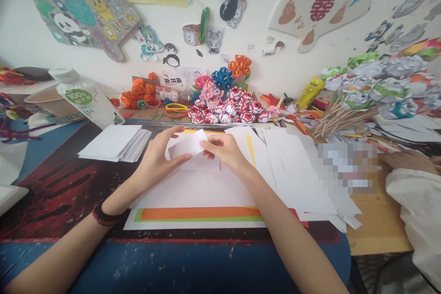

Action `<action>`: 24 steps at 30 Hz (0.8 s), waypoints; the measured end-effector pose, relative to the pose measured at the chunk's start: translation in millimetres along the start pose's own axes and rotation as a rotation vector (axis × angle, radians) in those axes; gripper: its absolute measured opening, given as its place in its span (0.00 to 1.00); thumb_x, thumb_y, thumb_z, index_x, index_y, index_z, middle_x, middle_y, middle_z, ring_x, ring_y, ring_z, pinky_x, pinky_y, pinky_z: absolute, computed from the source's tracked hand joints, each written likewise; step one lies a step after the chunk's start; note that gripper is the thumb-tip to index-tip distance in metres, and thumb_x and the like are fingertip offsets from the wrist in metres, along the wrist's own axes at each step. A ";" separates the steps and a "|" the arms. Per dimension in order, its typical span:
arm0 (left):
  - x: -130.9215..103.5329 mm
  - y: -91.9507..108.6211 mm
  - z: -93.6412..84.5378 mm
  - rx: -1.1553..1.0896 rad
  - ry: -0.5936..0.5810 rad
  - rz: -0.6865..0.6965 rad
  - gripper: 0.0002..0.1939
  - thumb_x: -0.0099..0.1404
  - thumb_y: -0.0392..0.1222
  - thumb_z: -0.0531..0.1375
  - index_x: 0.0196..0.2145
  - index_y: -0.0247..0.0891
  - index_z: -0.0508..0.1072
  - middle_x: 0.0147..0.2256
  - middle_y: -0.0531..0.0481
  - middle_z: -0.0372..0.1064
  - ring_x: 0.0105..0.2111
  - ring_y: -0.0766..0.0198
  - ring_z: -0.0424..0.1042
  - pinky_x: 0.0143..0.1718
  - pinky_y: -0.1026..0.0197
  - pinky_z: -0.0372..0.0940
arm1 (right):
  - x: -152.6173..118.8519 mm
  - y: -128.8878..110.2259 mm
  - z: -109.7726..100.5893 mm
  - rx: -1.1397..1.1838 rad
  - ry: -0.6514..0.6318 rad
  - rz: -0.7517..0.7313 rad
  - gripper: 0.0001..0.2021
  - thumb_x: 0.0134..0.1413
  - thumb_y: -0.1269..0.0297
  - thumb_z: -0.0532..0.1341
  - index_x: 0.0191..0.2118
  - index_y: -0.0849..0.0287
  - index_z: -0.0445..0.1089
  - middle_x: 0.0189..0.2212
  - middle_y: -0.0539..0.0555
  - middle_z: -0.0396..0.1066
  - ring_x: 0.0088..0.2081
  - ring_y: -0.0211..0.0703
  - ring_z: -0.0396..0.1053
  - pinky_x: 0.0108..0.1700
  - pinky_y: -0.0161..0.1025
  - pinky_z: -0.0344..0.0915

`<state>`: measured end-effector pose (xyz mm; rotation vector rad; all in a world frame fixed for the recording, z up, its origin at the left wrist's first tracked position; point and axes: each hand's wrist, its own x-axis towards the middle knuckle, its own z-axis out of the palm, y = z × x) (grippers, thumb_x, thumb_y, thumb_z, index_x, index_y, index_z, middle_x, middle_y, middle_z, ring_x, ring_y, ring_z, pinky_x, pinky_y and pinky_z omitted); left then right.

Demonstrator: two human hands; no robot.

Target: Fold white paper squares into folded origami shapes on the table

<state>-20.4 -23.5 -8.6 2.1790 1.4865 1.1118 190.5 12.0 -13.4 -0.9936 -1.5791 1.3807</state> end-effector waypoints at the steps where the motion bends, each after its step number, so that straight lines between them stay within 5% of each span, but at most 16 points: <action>1: -0.2 1.1 0.7 0.013 -0.030 0.012 0.34 0.58 0.52 0.64 0.59 0.44 0.60 0.55 0.42 0.65 0.50 0.51 0.67 0.51 0.49 0.59 | -0.2 -0.3 0.4 -0.007 0.000 -0.003 0.20 0.47 0.46 0.65 0.27 0.63 0.72 0.23 0.53 0.72 0.24 0.36 0.67 0.29 0.35 0.64; 10: -6.2 5.2 3.1 0.042 -0.075 0.044 0.30 0.62 0.49 0.60 0.60 0.44 0.57 0.57 0.42 0.64 0.53 0.50 0.66 0.52 0.49 0.60 | 1.0 1.0 -0.2 -0.018 0.092 -0.028 0.21 0.48 0.45 0.64 0.30 0.63 0.73 0.23 0.54 0.72 0.24 0.37 0.67 0.29 0.36 0.65; 16: -4.7 9.3 2.3 -0.142 -0.074 -0.049 0.29 0.62 0.51 0.60 0.58 0.44 0.60 0.55 0.43 0.65 0.48 0.55 0.70 0.47 0.55 0.64 | 0.2 -3.0 5.6 0.006 -0.036 -0.048 0.25 0.48 0.46 0.65 0.46 0.60 0.70 0.34 0.55 0.72 0.26 0.37 0.69 0.29 0.36 0.67; 24: -4.9 11.1 3.2 -0.417 -0.143 -0.162 0.22 0.70 0.51 0.50 0.59 0.42 0.60 0.51 0.42 0.70 0.43 0.58 0.74 0.47 0.55 0.65 | -2.9 -4.5 6.1 -0.005 -0.153 -0.039 0.24 0.51 0.53 0.65 0.52 0.57 0.68 0.39 0.55 0.72 0.30 0.38 0.69 0.34 0.38 0.69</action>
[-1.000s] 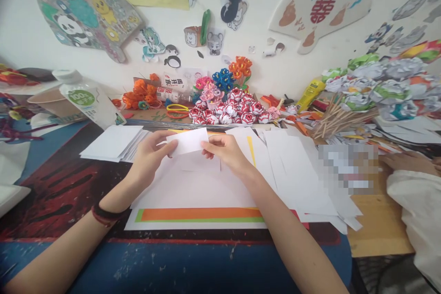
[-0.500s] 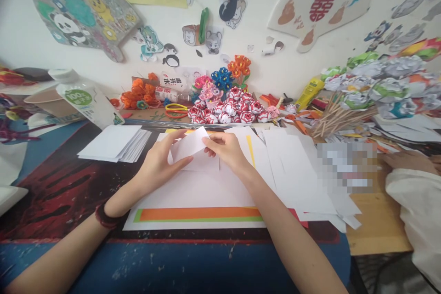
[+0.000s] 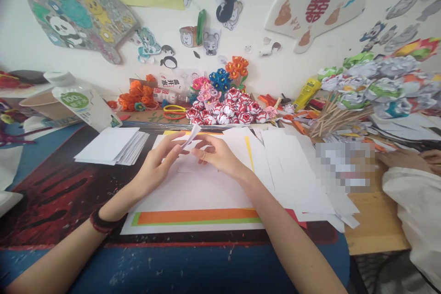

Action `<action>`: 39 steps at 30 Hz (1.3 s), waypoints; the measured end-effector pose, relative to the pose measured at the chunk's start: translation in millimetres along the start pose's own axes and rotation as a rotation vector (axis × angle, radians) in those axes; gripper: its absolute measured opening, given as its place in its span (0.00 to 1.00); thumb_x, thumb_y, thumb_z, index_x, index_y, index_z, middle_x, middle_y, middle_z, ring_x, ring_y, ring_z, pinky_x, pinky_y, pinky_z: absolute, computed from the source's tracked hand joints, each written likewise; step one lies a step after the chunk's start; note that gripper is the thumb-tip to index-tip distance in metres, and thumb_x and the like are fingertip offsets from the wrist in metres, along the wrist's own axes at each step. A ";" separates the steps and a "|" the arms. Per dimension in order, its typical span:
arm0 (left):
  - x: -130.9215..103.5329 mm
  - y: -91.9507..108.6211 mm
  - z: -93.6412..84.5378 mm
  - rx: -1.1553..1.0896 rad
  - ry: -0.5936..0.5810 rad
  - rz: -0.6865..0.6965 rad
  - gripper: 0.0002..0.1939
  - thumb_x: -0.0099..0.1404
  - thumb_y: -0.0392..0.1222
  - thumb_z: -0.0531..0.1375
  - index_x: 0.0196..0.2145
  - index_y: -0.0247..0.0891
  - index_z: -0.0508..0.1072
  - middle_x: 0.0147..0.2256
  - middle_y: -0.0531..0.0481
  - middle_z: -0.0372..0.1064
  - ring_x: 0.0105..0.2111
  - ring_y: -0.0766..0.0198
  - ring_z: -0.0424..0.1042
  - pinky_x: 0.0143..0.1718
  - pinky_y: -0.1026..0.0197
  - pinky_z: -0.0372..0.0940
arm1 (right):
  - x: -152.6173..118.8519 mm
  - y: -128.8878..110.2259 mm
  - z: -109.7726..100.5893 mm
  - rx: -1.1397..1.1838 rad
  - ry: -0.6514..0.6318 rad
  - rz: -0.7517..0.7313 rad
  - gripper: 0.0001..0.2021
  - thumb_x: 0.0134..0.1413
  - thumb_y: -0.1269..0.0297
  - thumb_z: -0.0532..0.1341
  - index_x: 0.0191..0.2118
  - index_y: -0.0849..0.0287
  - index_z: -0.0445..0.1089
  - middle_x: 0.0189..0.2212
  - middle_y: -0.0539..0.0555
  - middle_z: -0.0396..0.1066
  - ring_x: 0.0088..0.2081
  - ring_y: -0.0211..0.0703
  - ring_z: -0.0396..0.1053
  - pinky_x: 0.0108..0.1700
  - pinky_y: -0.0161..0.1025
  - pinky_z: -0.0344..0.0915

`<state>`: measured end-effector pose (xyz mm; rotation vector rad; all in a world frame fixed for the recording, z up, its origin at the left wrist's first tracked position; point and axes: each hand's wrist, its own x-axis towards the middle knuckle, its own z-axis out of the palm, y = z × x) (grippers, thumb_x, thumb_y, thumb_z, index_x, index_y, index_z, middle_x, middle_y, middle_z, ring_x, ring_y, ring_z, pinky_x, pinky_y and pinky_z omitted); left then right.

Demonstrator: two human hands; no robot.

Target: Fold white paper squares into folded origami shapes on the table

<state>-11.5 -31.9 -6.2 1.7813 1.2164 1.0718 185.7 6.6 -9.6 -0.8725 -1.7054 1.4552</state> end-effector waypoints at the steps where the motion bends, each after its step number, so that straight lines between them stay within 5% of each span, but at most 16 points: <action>1: -0.3 0.3 -0.2 -0.010 -0.001 -0.002 0.22 0.71 0.51 0.48 0.59 0.42 0.60 0.50 0.43 0.71 0.44 0.58 0.74 0.47 0.55 0.65 | -0.2 -1.1 0.1 0.002 -0.005 0.008 0.23 0.52 0.54 0.64 0.53 0.56 0.68 0.41 0.55 0.72 0.30 0.38 0.70 0.34 0.38 0.69; 12: -0.5 -1.5 -0.5 0.130 -0.006 0.087 0.20 0.72 0.48 0.46 0.58 0.42 0.61 0.57 0.44 0.64 0.54 0.58 0.66 0.50 0.59 0.62 | -3.8 -11.9 17.6 0.110 0.067 0.044 0.23 0.51 0.60 0.65 0.53 0.55 0.66 0.46 0.55 0.71 0.39 0.41 0.71 0.42 0.38 0.69; 16: -0.9 -9.2 -2.6 0.192 0.071 0.044 0.21 0.73 0.49 0.44 0.56 0.39 0.64 0.50 0.45 0.70 0.48 0.58 0.69 0.47 0.60 0.62 | -6.7 -16.9 19.4 0.265 0.104 0.166 0.17 0.48 0.70 0.62 0.47 0.59 0.70 0.40 0.54 0.74 0.39 0.43 0.71 0.41 0.38 0.69; 20: 1.4 -14.6 -4.9 0.243 0.110 -0.057 0.19 0.71 0.50 0.48 0.47 0.37 0.71 0.37 0.49 0.72 0.36 0.62 0.68 0.37 0.64 0.61 | -10.3 -14.9 9.9 0.408 0.178 0.276 0.15 0.44 0.70 0.64 0.42 0.61 0.74 0.35 0.54 0.76 0.36 0.43 0.71 0.38 0.37 0.66; 24: 6.4 -19.3 -6.4 0.091 0.095 -0.141 0.17 0.68 0.52 0.53 0.35 0.36 0.72 0.29 0.51 0.69 0.29 0.66 0.64 0.30 0.66 0.58 | -10.0 -4.7 -2.4 0.481 0.065 0.292 0.13 0.41 0.64 0.68 0.36 0.63 0.76 0.32 0.54 0.76 0.34 0.43 0.72 0.37 0.38 0.64; 31: 10.3 -25.2 -7.8 -0.387 0.162 -0.281 0.18 0.60 0.52 0.62 0.43 0.38 0.71 0.30 0.51 0.72 0.26 0.66 0.69 0.26 0.66 0.61 | -0.7 14.3 0.1 0.559 0.035 0.240 0.18 0.38 0.56 0.71 0.35 0.64 0.76 0.34 0.57 0.76 0.36 0.46 0.72 0.43 0.42 0.65; 39: 11.4 -25.1 -8.6 -0.432 0.222 -0.264 0.18 0.59 0.50 0.64 0.42 0.37 0.71 0.23 0.55 0.69 0.21 0.70 0.66 0.22 0.69 0.56 | 2.6 13.2 -0.9 0.509 -0.004 0.235 0.21 0.41 0.53 0.70 0.38 0.65 0.76 0.35 0.57 0.76 0.37 0.46 0.72 0.44 0.43 0.65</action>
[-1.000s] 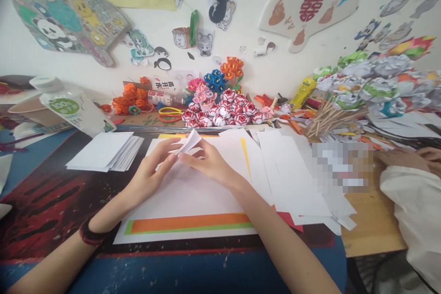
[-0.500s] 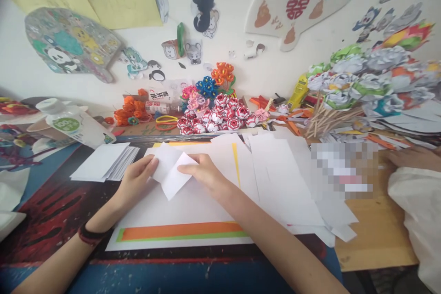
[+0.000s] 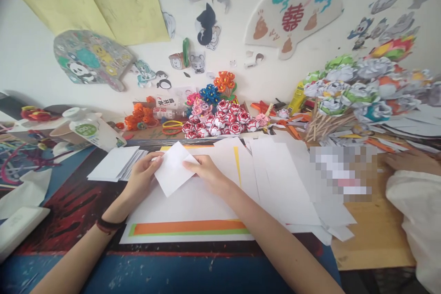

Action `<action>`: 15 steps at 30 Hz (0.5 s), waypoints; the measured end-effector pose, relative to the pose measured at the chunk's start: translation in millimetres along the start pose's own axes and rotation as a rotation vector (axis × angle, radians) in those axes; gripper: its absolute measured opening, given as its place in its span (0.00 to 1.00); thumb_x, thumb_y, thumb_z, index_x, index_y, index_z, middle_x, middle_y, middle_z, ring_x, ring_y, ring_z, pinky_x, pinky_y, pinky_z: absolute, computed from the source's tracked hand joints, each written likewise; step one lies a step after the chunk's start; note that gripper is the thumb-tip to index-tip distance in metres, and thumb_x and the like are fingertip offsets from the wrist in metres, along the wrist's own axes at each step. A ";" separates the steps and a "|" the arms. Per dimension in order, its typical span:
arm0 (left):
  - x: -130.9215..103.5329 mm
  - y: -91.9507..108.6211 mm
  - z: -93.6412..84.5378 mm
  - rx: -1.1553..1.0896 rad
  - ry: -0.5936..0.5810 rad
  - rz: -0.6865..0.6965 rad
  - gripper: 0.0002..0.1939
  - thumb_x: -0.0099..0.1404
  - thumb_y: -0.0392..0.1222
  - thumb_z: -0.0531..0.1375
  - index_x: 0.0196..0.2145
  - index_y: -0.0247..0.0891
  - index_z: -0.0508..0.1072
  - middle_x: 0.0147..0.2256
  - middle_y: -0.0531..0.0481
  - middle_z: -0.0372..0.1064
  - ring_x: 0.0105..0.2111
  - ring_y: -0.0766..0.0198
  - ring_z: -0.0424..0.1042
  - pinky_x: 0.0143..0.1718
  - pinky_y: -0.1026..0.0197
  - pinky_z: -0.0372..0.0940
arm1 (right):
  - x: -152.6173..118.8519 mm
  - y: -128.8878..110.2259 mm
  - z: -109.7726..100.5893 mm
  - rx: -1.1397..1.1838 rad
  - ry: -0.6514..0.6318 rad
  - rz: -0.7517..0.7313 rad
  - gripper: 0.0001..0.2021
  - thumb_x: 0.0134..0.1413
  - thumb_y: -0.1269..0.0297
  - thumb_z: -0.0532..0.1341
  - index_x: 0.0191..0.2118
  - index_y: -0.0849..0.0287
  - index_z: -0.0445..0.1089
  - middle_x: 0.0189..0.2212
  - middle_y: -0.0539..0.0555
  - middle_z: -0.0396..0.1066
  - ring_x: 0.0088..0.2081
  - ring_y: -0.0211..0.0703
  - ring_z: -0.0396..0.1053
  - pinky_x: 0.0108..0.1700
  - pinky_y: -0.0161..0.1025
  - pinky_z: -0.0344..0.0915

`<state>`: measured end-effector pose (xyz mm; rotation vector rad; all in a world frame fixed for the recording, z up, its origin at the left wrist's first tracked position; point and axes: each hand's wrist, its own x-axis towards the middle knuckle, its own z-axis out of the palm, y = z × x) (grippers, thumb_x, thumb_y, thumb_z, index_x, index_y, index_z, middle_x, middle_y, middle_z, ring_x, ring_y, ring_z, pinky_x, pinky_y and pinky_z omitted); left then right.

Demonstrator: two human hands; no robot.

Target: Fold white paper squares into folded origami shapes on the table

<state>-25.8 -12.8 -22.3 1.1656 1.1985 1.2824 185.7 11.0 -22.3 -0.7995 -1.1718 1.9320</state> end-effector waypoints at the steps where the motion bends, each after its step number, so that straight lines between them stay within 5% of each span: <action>1: -0.3 0.5 0.1 0.006 0.002 0.009 0.18 0.60 0.51 0.64 0.42 0.37 0.71 0.22 0.55 0.69 0.20 0.70 0.65 0.21 0.69 0.56 | 0.0 -0.8 -0.1 -0.023 -0.012 0.012 0.21 0.41 0.54 0.70 0.38 0.65 0.76 0.35 0.57 0.76 0.37 0.46 0.72 0.43 0.42 0.65; 10: -2.4 5.2 -1.5 0.081 -0.016 0.035 0.17 0.63 0.53 0.59 0.42 0.38 0.69 0.25 0.53 0.70 0.20 0.68 0.66 0.21 0.67 0.57 | -2.1 2.4 4.9 -0.126 -0.132 0.076 0.21 0.41 0.56 0.71 0.40 0.65 0.76 0.35 0.57 0.76 0.37 0.47 0.72 0.42 0.41 0.64; 12: -3.1 6.1 -1.7 0.269 0.020 0.130 0.16 0.65 0.51 0.57 0.45 0.38 0.69 0.28 0.51 0.71 0.24 0.66 0.69 0.24 0.66 0.60 | -3.4 3.8 4.5 -0.152 -0.123 0.064 0.21 0.42 0.55 0.70 0.40 0.65 0.76 0.34 0.57 0.76 0.37 0.46 0.71 0.41 0.41 0.64; 15: -7.2 8.5 0.9 0.689 0.180 0.450 0.16 0.64 0.47 0.59 0.49 0.40 0.68 0.45 0.44 0.71 0.42 0.58 0.71 0.41 0.57 0.64 | -6.1 3.8 4.0 -0.216 -0.083 0.051 0.20 0.44 0.53 0.69 0.38 0.66 0.76 0.34 0.57 0.76 0.35 0.45 0.71 0.38 0.39 0.64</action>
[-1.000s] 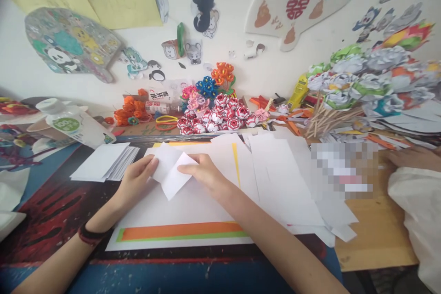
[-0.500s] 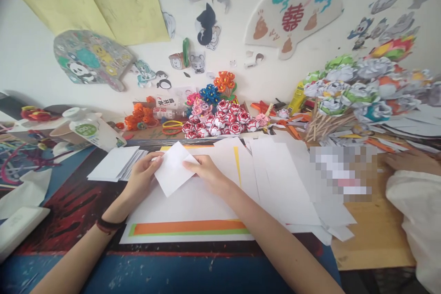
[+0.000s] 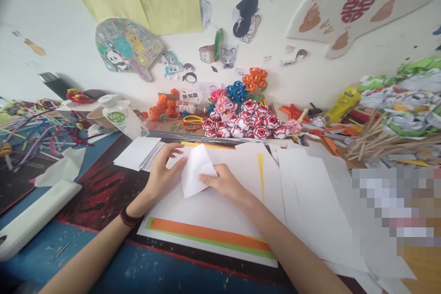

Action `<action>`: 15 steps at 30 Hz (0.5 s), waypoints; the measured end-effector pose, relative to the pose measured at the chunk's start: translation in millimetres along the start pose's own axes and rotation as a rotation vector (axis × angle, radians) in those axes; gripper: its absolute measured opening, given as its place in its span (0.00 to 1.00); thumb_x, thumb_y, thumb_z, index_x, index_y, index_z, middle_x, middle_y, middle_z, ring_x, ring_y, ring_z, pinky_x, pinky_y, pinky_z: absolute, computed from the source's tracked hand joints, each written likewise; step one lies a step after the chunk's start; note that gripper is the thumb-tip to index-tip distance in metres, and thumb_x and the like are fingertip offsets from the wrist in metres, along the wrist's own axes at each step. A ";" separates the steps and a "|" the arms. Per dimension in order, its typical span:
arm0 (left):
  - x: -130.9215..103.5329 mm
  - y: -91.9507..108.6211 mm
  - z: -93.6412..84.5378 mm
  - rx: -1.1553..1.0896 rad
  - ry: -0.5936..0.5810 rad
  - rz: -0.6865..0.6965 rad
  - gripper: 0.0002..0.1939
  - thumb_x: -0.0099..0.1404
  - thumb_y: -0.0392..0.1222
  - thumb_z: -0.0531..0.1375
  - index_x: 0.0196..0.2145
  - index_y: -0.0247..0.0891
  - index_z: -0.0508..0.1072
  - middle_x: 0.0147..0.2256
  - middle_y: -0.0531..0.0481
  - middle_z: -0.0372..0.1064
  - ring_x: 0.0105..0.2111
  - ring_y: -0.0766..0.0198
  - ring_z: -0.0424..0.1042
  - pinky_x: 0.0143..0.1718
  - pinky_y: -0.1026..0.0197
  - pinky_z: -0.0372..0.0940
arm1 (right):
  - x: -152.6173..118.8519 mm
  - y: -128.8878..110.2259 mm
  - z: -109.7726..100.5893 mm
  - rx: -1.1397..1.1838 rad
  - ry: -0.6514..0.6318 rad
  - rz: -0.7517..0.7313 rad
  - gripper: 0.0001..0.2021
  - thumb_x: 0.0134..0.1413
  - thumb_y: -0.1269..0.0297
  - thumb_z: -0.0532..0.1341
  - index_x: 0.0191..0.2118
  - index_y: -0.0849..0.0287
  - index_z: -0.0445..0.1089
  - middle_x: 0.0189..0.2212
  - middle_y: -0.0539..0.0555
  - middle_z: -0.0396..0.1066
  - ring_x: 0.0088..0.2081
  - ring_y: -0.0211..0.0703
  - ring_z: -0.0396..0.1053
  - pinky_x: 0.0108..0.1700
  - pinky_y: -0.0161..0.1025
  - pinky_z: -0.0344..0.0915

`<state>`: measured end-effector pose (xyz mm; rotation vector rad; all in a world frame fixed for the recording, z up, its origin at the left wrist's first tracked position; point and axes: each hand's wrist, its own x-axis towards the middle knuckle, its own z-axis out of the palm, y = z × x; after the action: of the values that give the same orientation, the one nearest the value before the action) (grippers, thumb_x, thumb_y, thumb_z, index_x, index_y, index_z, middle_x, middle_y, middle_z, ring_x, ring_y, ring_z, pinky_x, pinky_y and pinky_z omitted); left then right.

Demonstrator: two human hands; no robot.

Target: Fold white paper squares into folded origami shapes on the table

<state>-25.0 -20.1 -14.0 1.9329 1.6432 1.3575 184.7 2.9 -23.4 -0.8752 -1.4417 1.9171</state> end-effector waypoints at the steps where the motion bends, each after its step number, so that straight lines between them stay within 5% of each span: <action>1: -1.9 2.7 0.0 0.146 0.053 0.114 0.16 0.64 0.45 0.59 0.50 0.41 0.68 0.50 0.43 0.69 0.47 0.55 0.69 0.48 0.53 0.62 | -1.0 -0.9 0.3 -0.015 0.019 0.003 0.20 0.45 0.52 0.68 0.36 0.66 0.75 0.33 0.57 0.75 0.34 0.45 0.70 0.37 0.39 0.64; 3: -6.9 9.6 0.3 0.376 0.082 0.333 0.17 0.64 0.42 0.60 0.51 0.44 0.69 0.53 0.44 0.68 0.54 0.52 0.65 0.55 0.49 0.54 | -2.8 -4.1 1.6 -0.030 0.060 -0.003 0.20 0.46 0.50 0.67 0.34 0.65 0.75 0.31 0.56 0.75 0.32 0.44 0.70 0.35 0.39 0.64; 6: -14.5 21.3 1.6 0.524 -0.045 0.549 0.22 0.65 0.41 0.59 0.57 0.46 0.66 0.56 0.46 0.67 0.57 0.53 0.64 0.60 0.49 0.44 | -4.6 -9.1 3.7 -0.067 0.098 -0.059 0.19 0.46 0.48 0.66 0.30 0.63 0.73 0.27 0.52 0.71 0.29 0.41 0.67 0.32 0.37 0.63; 10: -18.1 30.4 2.9 0.494 -0.157 0.546 0.28 0.67 0.45 0.57 0.62 0.42 0.58 0.59 0.42 0.63 0.58 0.52 0.62 0.62 0.48 0.38 | -5.2 -7.9 2.7 -0.204 0.094 -0.157 0.19 0.45 0.48 0.66 0.26 0.63 0.71 0.23 0.49 0.67 0.27 0.38 0.63 0.30 0.35 0.60; 15: -17.2 26.3 0.2 0.374 -0.123 0.505 0.22 0.68 0.45 0.57 0.58 0.41 0.63 0.52 0.43 0.71 0.53 0.54 0.68 0.62 0.49 0.40 | -2.9 -3.1 3.7 -0.218 0.095 -0.247 0.16 0.47 0.52 0.67 0.34 0.61 0.75 0.30 0.50 0.72 0.35 0.44 0.68 0.41 0.39 0.62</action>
<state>-7.0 -43.7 -3.7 2.7312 1.4907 1.1002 183.8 -0.7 -19.3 -0.8292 -1.6393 1.5396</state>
